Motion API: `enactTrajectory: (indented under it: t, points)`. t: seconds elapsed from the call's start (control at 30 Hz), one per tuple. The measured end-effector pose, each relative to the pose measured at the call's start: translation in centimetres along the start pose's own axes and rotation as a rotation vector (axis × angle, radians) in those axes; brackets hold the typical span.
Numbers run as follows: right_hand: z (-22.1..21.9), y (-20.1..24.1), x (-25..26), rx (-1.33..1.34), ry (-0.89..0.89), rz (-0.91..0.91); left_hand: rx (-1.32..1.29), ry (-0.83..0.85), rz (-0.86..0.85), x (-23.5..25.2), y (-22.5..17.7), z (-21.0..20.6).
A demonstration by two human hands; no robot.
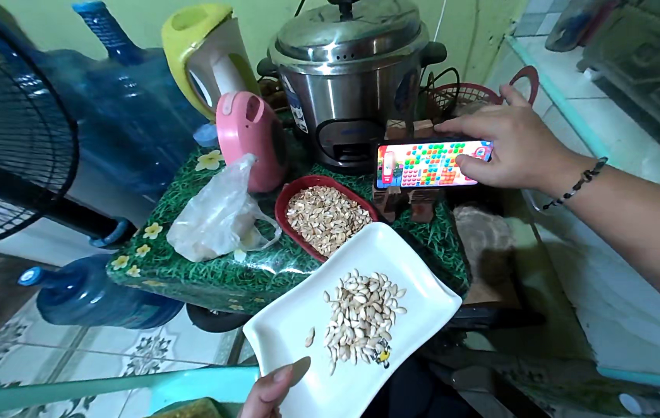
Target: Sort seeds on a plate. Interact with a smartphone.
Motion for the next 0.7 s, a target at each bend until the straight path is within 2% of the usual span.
enactTrajectory:
  t: [0.17, 0.47, 0.7]
  points:
    - [-0.2, 0.0, -0.1, 0.0, -0.031, 0.01, 0.006, -0.006, 0.005, 0.0, 0.0, 0.0]
    - [0.4, -1.1, 0.3, 0.017, 0.102, -0.014, 0.002, -0.009, 0.01, 0.0, 0.0, 0.1]
    - [0.0, -0.9, 0.0, 0.006, 0.088, -0.01, 0.019, -0.008, 0.009, 0.0, 0.0, 0.1]
Point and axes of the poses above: each hand's wrist, its own x-axis towards the middle knuckle, its own z-axis out of the back of the hand, y = z × x, the point moved 4 cm from there along x, towards the middle knuckle, and after that the axes turned 4 degrees about -z, right-handed, at the moved point
